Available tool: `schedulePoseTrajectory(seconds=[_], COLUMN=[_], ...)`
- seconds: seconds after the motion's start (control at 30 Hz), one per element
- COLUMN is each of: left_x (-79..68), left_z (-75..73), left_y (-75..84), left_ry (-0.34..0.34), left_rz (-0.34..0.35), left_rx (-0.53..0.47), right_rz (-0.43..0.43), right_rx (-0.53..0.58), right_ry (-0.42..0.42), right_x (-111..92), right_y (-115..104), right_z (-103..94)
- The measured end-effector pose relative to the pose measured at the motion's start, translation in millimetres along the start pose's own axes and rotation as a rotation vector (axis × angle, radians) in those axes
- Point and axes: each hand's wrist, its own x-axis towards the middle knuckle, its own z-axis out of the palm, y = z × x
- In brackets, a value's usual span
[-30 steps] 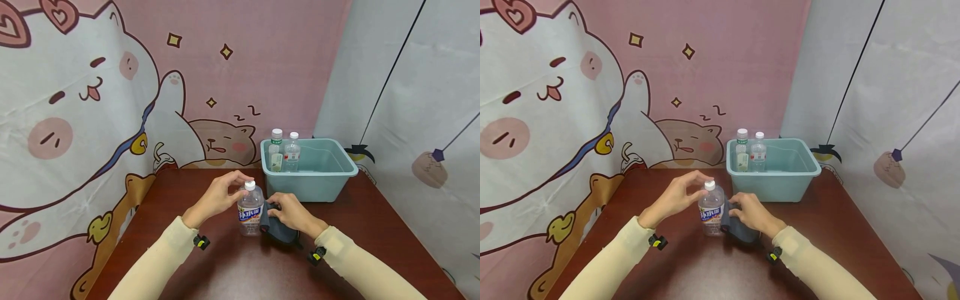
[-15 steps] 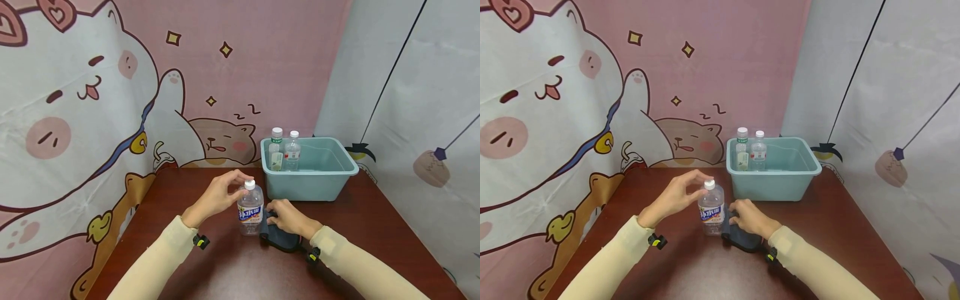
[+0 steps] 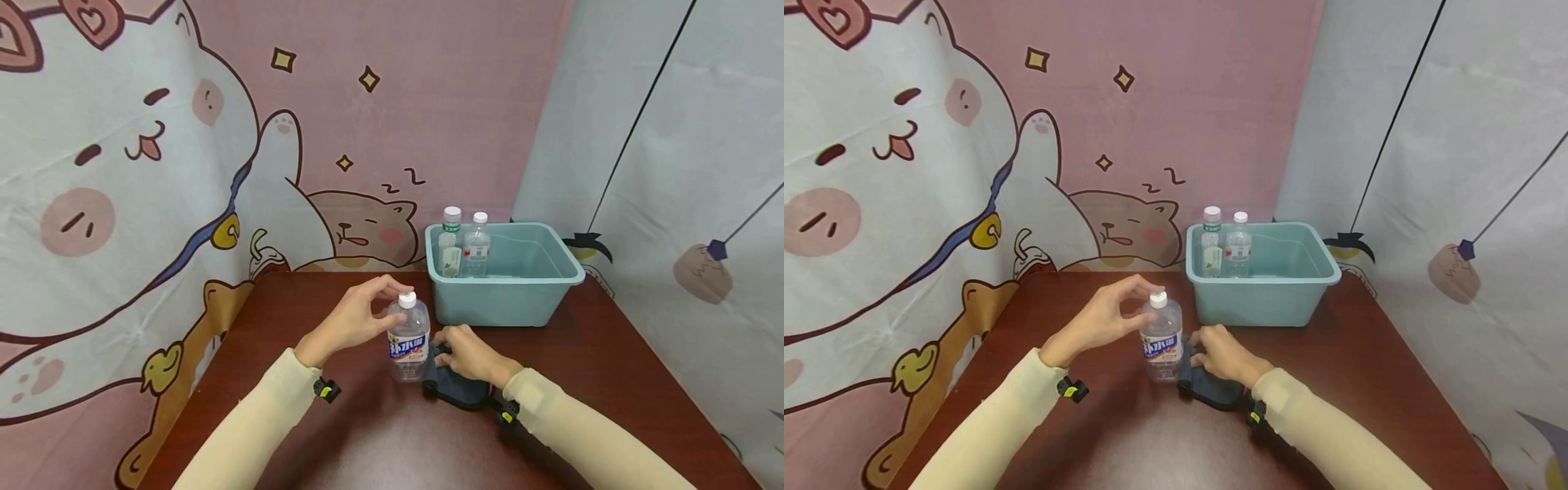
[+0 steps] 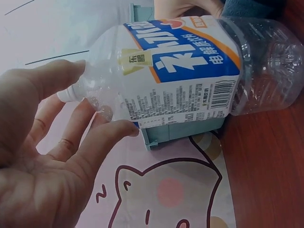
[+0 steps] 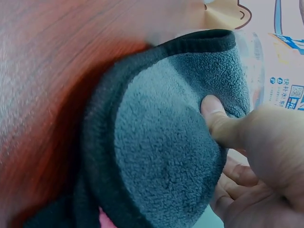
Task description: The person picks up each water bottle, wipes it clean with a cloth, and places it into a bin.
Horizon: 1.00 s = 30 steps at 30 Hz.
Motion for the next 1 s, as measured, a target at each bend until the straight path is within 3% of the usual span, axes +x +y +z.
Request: schedulePoseTrajectory(seconds=[0.37,0.63,1.0], left_x=[0.3,-0.4,-0.4], left_z=[1.7,1.9,1.5], left_y=[0.2,-3.2,-4.3], left_ry=[-0.01,-0.014,-0.011], left_rz=[-0.016,-0.004,0.015], left_rx=[0.002,-0.013,0.012], right_rz=[0.095,0.094,0.074], right_rx=[0.059,0.123,0.21], right_ry=[0.088,0.145,0.263], right_x=[-8.2,-11.7,-5.6], right_y=[-1.2,-5.9,-25.9], right_z=[-3.5,-14.1,-44.5])
